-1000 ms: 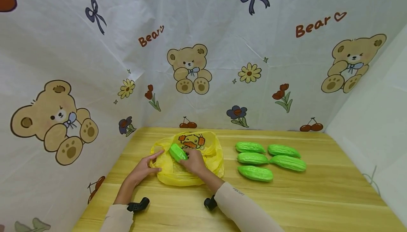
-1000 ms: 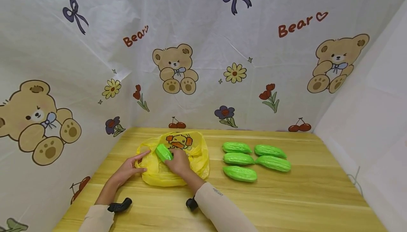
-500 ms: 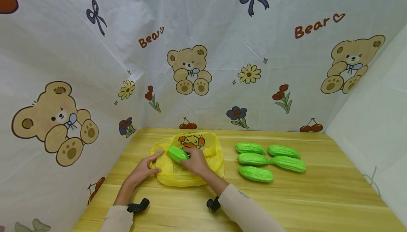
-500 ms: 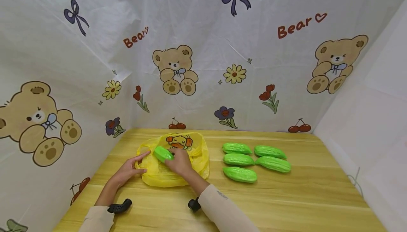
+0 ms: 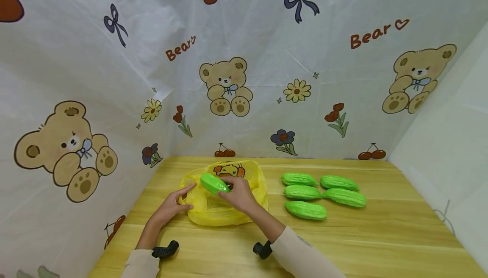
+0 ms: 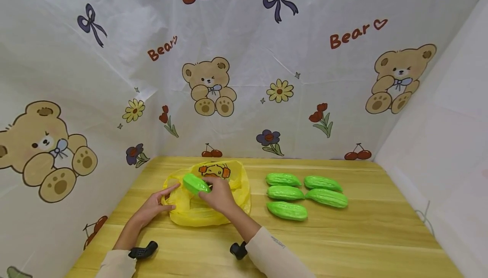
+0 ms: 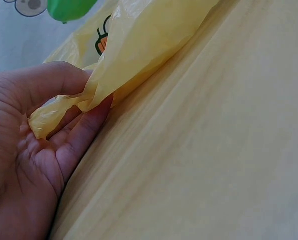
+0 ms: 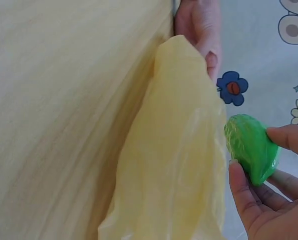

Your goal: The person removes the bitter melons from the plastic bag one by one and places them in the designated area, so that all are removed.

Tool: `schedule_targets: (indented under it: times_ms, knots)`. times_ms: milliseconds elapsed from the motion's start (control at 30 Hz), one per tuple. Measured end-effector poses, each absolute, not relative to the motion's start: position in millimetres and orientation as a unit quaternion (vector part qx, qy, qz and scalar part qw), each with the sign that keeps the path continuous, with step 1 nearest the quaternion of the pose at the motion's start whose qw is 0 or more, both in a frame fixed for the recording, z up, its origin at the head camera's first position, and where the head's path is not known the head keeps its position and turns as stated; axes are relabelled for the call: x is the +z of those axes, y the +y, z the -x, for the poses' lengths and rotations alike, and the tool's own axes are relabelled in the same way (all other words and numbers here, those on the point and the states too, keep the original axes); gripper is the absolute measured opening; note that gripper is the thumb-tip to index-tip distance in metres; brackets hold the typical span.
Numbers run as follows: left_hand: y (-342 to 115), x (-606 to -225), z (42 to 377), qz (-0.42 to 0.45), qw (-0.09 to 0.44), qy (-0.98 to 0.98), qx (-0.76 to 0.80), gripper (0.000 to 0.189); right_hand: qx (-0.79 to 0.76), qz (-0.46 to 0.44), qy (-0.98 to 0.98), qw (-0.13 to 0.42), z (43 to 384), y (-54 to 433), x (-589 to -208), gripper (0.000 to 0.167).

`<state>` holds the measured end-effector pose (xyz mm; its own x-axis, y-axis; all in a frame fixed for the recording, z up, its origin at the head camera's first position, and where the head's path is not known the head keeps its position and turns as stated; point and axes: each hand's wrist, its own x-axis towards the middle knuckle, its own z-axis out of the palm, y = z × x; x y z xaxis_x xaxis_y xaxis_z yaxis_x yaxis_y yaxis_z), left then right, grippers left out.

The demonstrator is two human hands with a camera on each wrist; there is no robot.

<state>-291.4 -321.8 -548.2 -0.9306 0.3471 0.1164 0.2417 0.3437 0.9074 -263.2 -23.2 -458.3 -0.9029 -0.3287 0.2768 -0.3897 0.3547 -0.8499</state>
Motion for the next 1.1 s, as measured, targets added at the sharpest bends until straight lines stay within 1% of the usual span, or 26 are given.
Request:
schedule_targets:
  times_ms: [500,1100]
  knots:
    - [-320,-547,290,-0.171,0.048,0.828,0.532,0.074,0.517,-0.247,-0.819,0.011,241,3,-433,0.045]
    - [-321,-546,289,-0.174,0.049,0.825,0.536,0.074,0.535,-0.252,-0.807,-0.007,229,42,-422,0.046]
